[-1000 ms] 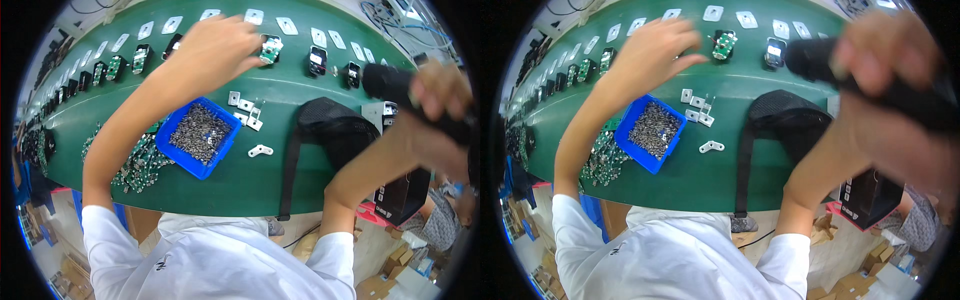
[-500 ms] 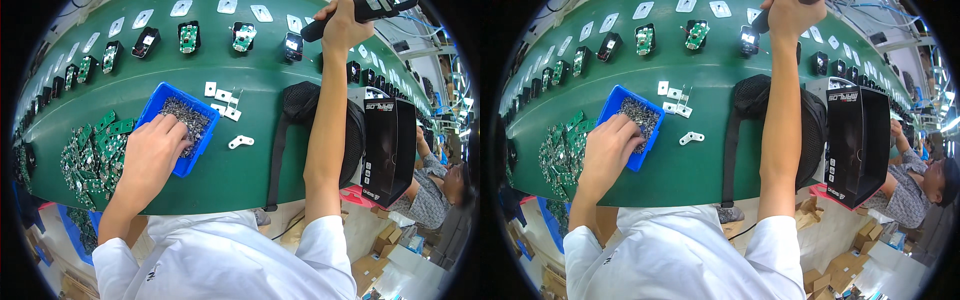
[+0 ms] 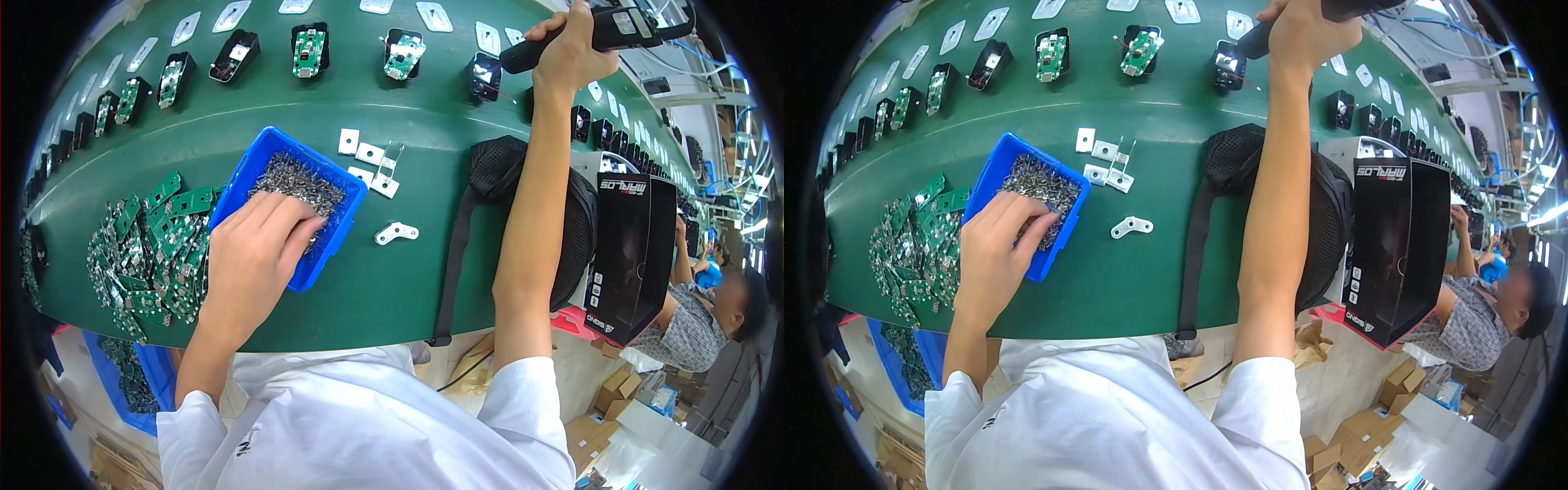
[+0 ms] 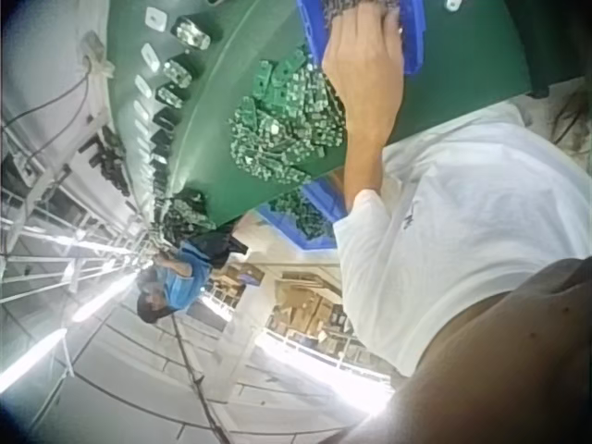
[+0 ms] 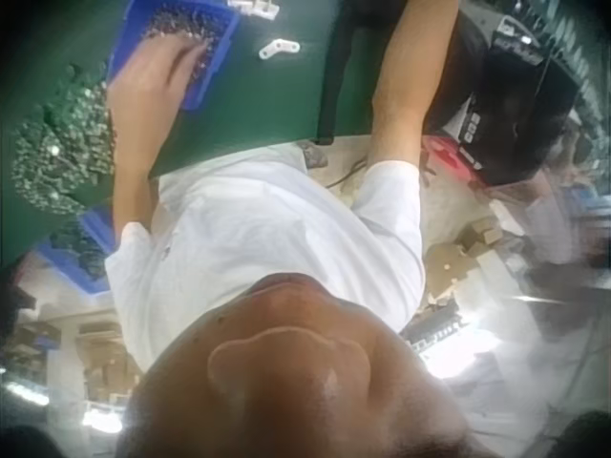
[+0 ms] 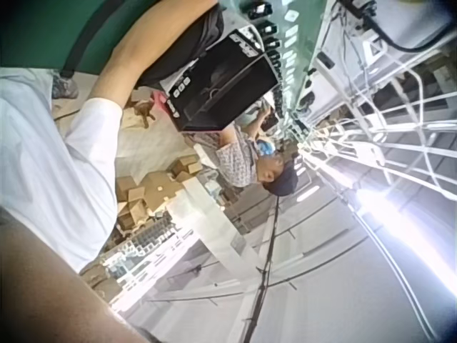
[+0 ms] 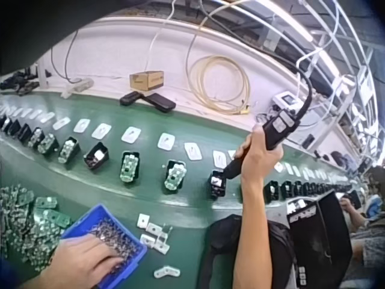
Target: The person assembles computer mouse components by placing circuit boards into casing bases by hand, taking screws from a tray, and securing the parts using an electric screwdriver.
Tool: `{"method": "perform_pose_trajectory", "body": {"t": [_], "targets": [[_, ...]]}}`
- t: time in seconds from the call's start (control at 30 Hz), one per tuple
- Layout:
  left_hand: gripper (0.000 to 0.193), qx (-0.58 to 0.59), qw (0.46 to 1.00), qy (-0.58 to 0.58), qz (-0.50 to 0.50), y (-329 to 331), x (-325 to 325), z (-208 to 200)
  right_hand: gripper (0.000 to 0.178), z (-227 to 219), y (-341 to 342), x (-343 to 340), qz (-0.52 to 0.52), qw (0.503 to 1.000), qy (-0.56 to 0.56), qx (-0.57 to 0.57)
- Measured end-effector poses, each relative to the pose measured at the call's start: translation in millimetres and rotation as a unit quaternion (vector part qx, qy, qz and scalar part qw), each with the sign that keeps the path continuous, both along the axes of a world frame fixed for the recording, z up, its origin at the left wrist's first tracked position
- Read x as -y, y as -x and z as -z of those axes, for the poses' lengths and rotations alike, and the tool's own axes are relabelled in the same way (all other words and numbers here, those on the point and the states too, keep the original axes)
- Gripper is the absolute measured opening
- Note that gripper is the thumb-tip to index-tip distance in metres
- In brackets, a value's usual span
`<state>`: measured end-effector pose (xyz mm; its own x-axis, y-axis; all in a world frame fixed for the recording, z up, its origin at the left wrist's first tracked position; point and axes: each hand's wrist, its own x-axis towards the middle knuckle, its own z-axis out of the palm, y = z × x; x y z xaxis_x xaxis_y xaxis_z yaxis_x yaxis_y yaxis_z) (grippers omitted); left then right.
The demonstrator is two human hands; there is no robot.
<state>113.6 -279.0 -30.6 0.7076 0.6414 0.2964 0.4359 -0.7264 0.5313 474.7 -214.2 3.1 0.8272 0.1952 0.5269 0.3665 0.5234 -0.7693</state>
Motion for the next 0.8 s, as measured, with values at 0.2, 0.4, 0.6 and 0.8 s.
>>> {"method": "perform_pose_trajectory", "body": {"t": [0.2, 0.4, 0.6, 0.8], "targets": [[0.014, 0.004, 0.999, 0.039, -0.014, -2, -2, 4, 0.018, -1, -2, -1, -0.008, 1.0, -0.008, -0.002], [0.017, 0.007, 1.0, 0.02, -0.011, -4, -3, 6, 0.02, -1, -1, 0, -0.04, 0.999, -0.025, 0.005], [0.017, -0.003, 1.0, 0.011, -0.009, -3, -4, 8, 0.021, -2, -1, 0, -0.059, 0.998, -0.036, -0.001], [0.016, -0.004, 1.0, 0.009, -0.006, -4, -5, 8, 0.02, -13, 6, 12, -0.077, 0.996, -0.029, 0.024]]}}
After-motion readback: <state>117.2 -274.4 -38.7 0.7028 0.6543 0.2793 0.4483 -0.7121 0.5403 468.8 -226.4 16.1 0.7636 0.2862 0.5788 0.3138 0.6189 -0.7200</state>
